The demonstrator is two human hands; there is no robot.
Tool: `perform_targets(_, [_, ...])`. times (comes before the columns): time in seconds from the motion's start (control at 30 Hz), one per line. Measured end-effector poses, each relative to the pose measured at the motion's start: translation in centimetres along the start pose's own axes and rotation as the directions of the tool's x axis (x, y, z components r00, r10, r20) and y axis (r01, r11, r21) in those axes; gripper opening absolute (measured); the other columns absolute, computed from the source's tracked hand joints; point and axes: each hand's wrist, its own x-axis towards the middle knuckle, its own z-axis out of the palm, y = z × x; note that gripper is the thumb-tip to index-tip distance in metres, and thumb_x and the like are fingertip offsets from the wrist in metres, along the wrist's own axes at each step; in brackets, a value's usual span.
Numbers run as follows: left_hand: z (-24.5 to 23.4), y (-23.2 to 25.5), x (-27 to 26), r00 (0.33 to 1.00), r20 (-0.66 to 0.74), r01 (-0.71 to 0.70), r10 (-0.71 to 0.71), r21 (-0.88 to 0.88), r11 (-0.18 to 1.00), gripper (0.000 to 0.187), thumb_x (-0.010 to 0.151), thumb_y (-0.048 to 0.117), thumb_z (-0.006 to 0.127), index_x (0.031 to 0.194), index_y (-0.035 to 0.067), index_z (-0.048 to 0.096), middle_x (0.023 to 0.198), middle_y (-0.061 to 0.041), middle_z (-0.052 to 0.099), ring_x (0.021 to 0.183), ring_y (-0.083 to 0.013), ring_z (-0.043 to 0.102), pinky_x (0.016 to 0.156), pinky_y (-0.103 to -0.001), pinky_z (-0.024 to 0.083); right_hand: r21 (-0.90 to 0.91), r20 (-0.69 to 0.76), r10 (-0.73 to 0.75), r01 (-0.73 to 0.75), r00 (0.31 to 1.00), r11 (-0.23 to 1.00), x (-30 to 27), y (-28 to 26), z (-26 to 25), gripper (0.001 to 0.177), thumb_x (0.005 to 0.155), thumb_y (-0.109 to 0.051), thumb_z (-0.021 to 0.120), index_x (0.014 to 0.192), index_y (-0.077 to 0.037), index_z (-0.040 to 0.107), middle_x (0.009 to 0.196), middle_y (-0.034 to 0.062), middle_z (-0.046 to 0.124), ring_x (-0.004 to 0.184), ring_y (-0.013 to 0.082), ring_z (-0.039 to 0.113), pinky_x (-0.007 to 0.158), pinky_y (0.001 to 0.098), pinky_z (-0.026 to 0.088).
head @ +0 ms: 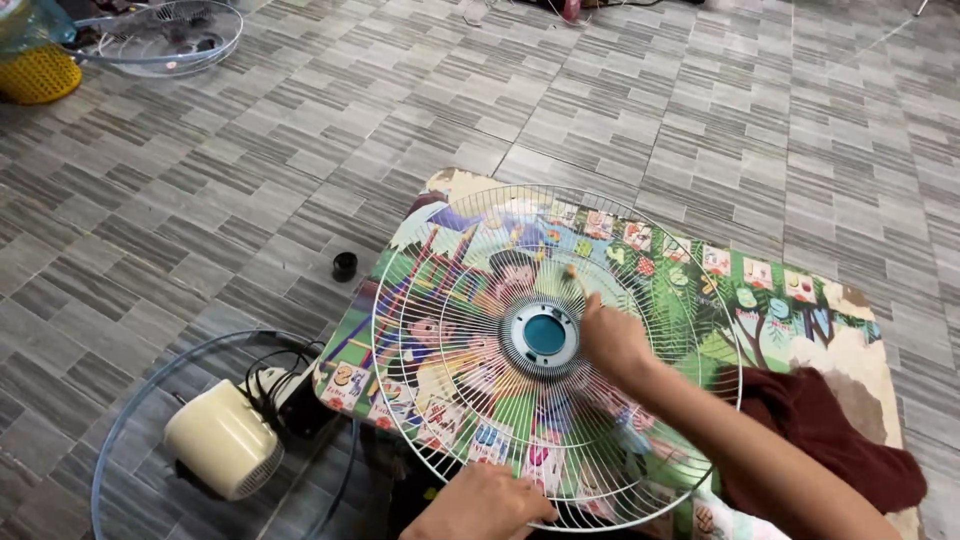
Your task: The person cleans a disassembled electric fan cage using a cloth and a small brush.
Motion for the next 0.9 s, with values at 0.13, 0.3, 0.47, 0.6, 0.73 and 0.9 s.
perform_targets(0.13, [2.6, -0.2, 1.7, 0.99, -0.058, -0.126, 0.128, 0.036, 0.991, 0.023, 0.084, 0.019, 0.075, 0.106, 0.014, 0.073, 0.092, -0.008, 0.071, 0.085, -0.0278, 0.073, 0.072, -0.045, 0.058, -0.046, -0.064, -0.048, 0.045, 0.997, 0.998, -4.0, -1.6, 1.3, 0.055, 0.098, -0.011, 0.048, 0.149, 0.01, 0.04, 0.087, 0.0157, 0.072, 0.069, 0.0254, 0.074, 0.055, 0.0362, 0.061])
perform_targets(0.3, [3.2, 1.0, 3.3, 0.989, 0.018, -0.146, 0.145, 0.175, 0.974, 0.008, 0.093, 0.019, 0.069, 0.097, 0.013, 0.07, 0.078, -0.006, 0.067, 0.076, -0.0263, 0.072, 0.06, -0.044, 0.056, -0.059, -0.024, -0.064, 0.063, 0.998, 0.996, -5.3, -2.1, 0.7, 0.063, 0.095, -0.008, 0.052, 0.153, 0.006, 0.033, 0.09, 0.0159, 0.07, 0.069, 0.0247, 0.073, 0.055, 0.035, 0.06])
perform_targets(0.47, [6.0, -1.2, 4.4, 0.968, -0.117, -0.232, 0.222, -0.081, 0.969, 0.018, 0.093, 0.027, 0.067, 0.105, 0.017, 0.075, 0.084, -0.006, 0.073, 0.075, -0.0235, 0.074, 0.064, -0.039, 0.059, -0.061, -0.11, -0.09, 0.083, 0.99, 0.995, -5.0, -0.7, 1.9, 0.062, 0.096, -0.006, 0.053, 0.153, 0.01, 0.035, 0.087, 0.0145, 0.07, 0.068, 0.0226, 0.072, 0.054, 0.033, 0.058])
perform_targets(0.6, [7.1, -1.8, 4.3, 0.991, -0.052, -0.123, 0.121, -0.046, 0.991, 0.015, 0.1, 0.028, 0.065, 0.104, 0.019, 0.077, 0.077, -0.004, 0.073, 0.071, -0.022, 0.075, 0.065, -0.04, 0.06, -0.022, -0.058, -0.13, 0.129, 0.99, 0.991, -5.7, 0.2, -0.2, 0.06, 0.097, -0.009, 0.053, 0.151, 0.008, 0.036, 0.089, 0.0153, 0.069, 0.07, 0.0256, 0.07, 0.056, 0.0363, 0.057])
perform_targets(0.73, [7.2, -2.5, 4.7, 0.997, 0.045, -0.068, 0.069, -0.025, 0.997, 0.018, 0.1, 0.029, 0.065, 0.109, 0.017, 0.075, 0.077, -0.006, 0.074, 0.071, -0.0231, 0.076, 0.06, -0.041, 0.061, 0.038, 0.026, -0.123, 0.122, 0.992, 0.992, -6.0, 0.2, -1.3, 0.065, 0.096, -0.002, 0.049, 0.155, 0.011, 0.027, 0.09, 0.0187, 0.067, 0.064, 0.0223, 0.069, 0.05, 0.0327, 0.058])
perform_targets(0.9, [6.7, -2.1, 4.8, 0.992, 0.106, -0.068, 0.069, -0.016, 0.998, 0.019, 0.103, 0.028, 0.062, 0.111, 0.018, 0.076, 0.082, -0.01, 0.077, 0.072, -0.0228, 0.077, 0.06, -0.041, 0.062, 0.04, -0.026, -0.104, 0.105, 0.994, 0.994, -5.9, 0.0, -0.2, 0.059, 0.098, -0.003, 0.048, 0.153, 0.011, 0.031, 0.089, 0.0179, 0.067, 0.064, 0.0222, 0.068, 0.049, 0.0323, 0.056])
